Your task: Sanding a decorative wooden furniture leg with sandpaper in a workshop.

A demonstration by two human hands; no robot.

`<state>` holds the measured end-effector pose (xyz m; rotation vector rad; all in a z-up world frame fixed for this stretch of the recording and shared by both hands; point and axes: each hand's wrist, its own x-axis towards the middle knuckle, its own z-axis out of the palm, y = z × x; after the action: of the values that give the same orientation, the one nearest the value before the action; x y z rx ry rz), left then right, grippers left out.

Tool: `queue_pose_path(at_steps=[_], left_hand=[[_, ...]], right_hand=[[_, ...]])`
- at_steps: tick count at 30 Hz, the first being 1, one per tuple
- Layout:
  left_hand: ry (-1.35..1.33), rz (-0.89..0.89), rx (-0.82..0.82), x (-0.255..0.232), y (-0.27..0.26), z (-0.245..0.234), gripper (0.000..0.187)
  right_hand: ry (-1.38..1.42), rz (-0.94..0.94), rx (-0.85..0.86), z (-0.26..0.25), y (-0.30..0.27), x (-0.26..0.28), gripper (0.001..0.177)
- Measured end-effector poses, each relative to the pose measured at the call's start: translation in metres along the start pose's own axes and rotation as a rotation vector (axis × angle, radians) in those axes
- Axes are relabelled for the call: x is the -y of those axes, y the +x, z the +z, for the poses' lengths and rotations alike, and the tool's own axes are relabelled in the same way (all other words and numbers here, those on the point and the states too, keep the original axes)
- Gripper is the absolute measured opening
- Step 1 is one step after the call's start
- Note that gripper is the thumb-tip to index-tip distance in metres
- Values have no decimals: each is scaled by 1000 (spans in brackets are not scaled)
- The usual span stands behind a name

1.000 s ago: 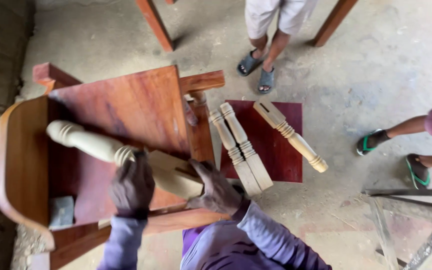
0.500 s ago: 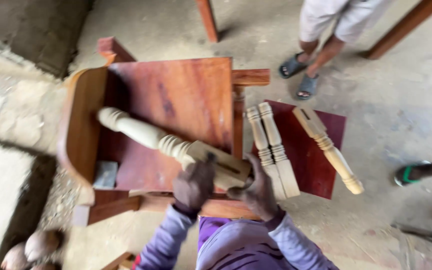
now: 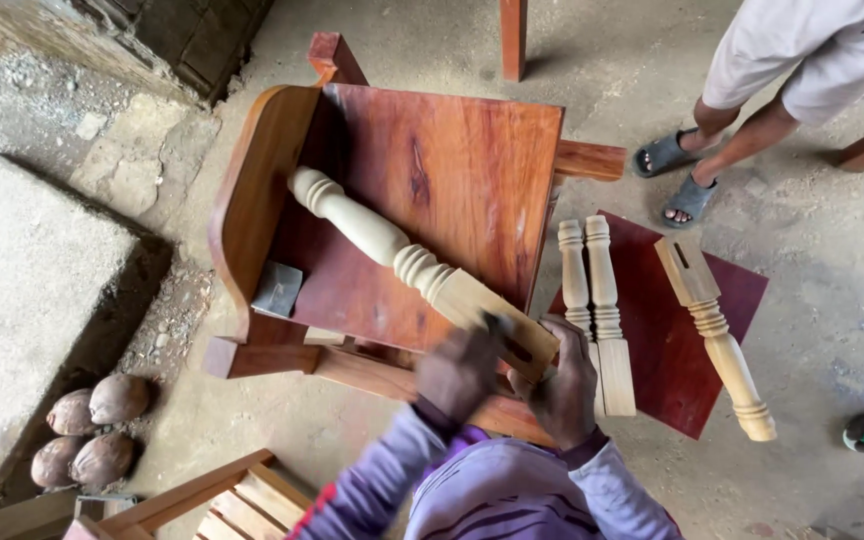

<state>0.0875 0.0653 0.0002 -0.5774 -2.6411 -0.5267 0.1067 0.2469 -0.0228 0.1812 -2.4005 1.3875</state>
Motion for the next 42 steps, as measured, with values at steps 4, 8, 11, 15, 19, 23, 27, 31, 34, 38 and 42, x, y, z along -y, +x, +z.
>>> queue_pose_path(at_steps=[4, 8, 11, 15, 19, 23, 27, 31, 34, 38, 42], left_hand=[[-142, 78, 56, 13, -9, 16, 24], [95, -85, -15, 51, 18, 7, 24], [132, -59, -15, 20, 15, 6, 33], [1, -26, 31, 6, 15, -8, 40], [-77, -137, -14, 1, 23, -21, 33], [-129, -148, 75, -28, 18, 3, 27], [-220, 138, 67, -48, 19, 14, 29], [-97, -3, 307, 11, 13, 23, 23], [5, -53, 330, 16, -13, 51, 27], [-43, 11, 193, 15, 15, 11, 28], [-30, -45, 262, -2, -16, 42, 28]], right_hand=[[4, 151, 76, 3, -11, -13, 77], [49, 276, 64, 5, -16, -14, 78], [44, 303, 66, -7, -11, -18, 79], [131, 155, 160, -25, -3, -5, 84], [651, 532, 309, -32, -15, -31, 81], [770, 919, 411, -17, -22, -51, 71], [715, 598, 307, -9, -41, -65, 66], [413, 642, 309, -15, -23, -24, 56], [595, 645, 277, -14, -29, -19, 58], [519, 499, 233, -17, -30, -4, 67], [358, 633, 232, -12, -24, -3, 64]])
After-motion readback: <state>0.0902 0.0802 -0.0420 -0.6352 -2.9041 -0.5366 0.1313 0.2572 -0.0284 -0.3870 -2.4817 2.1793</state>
